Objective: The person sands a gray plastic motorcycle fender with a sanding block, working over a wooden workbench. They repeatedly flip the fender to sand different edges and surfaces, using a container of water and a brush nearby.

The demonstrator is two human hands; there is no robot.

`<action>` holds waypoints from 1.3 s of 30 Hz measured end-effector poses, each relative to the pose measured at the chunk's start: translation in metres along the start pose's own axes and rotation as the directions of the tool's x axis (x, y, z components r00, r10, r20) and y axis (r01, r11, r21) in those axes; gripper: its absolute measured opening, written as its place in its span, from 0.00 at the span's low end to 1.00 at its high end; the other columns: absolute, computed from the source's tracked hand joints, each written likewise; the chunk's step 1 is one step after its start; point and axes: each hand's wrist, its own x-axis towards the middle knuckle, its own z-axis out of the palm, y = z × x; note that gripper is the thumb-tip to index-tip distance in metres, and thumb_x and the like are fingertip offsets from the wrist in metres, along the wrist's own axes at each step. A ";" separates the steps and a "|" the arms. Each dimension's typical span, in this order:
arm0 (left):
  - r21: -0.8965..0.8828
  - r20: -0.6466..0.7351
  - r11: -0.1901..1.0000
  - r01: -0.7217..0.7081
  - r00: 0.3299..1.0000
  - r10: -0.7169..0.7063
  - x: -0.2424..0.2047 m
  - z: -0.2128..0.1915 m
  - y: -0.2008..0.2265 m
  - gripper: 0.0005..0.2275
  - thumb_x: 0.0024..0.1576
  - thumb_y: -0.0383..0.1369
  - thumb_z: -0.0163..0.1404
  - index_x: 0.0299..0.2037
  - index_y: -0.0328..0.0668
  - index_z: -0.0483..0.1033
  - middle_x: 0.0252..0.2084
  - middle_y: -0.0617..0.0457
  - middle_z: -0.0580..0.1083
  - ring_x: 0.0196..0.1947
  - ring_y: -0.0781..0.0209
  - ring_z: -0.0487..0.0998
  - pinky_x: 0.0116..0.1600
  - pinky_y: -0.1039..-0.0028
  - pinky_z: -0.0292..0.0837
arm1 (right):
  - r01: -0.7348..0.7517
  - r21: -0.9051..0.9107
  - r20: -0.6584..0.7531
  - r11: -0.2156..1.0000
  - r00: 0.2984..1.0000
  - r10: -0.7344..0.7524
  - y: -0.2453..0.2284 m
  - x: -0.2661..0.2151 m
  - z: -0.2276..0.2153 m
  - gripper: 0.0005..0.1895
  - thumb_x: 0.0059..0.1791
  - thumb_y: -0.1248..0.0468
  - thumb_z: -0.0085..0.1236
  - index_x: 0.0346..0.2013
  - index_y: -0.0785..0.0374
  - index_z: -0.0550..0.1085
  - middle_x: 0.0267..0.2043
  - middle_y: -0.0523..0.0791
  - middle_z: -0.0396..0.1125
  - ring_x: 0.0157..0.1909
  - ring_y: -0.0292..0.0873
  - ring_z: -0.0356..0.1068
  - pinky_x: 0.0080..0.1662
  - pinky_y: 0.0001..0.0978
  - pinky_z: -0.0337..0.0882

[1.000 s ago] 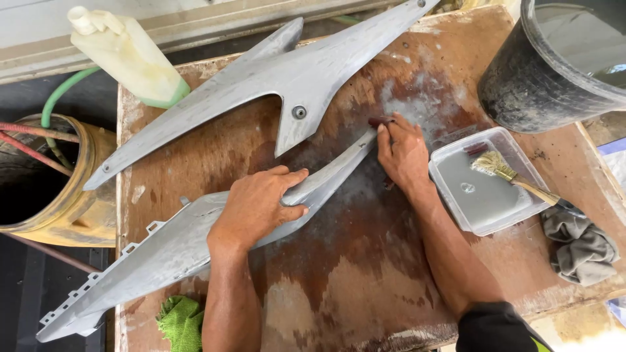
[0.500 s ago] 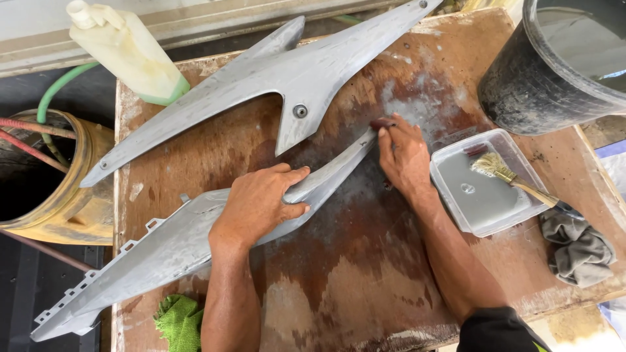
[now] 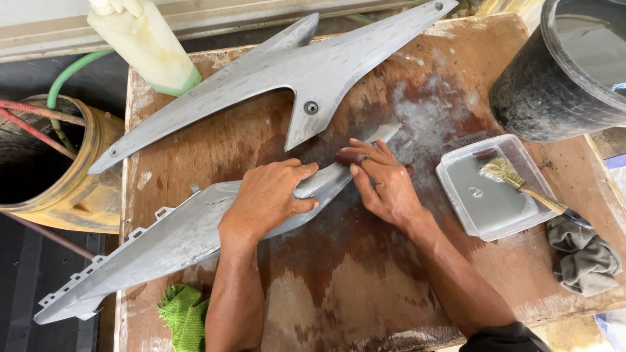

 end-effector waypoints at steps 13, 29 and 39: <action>-0.039 -0.012 0.999 -0.007 1.000 0.006 -0.001 -0.004 -0.003 0.26 0.50 0.46 0.59 0.62 0.58 0.75 0.40 0.52 0.78 0.42 0.41 0.80 0.45 0.53 0.75 | 0.031 -0.017 -0.088 0.999 0.996 -0.033 0.005 -0.009 0.009 0.10 0.54 0.64 0.51 0.39 0.62 0.80 0.52 0.49 0.76 0.60 0.56 0.72 0.66 0.56 0.59; -0.014 -0.027 1.000 -0.001 1.000 0.000 -0.005 -0.012 -0.005 0.27 0.55 0.47 0.56 0.65 0.54 0.71 0.47 0.52 0.79 0.48 0.46 0.80 0.51 0.55 0.71 | -0.127 -0.224 -0.253 0.966 0.965 0.068 0.046 -0.008 0.002 0.09 0.55 0.66 0.53 0.42 0.64 0.81 0.49 0.51 0.75 0.58 0.56 0.73 0.64 0.53 0.63; 0.055 -0.037 0.998 0.011 0.999 -0.009 -0.009 -0.016 -0.004 0.26 0.59 0.49 0.51 0.67 0.56 0.68 0.51 0.54 0.78 0.52 0.52 0.79 0.60 0.56 0.62 | -0.134 -0.256 -0.258 0.957 0.964 0.066 0.081 -0.013 0.008 0.09 0.56 0.67 0.53 0.40 0.67 0.80 0.52 0.53 0.74 0.59 0.56 0.72 0.64 0.53 0.62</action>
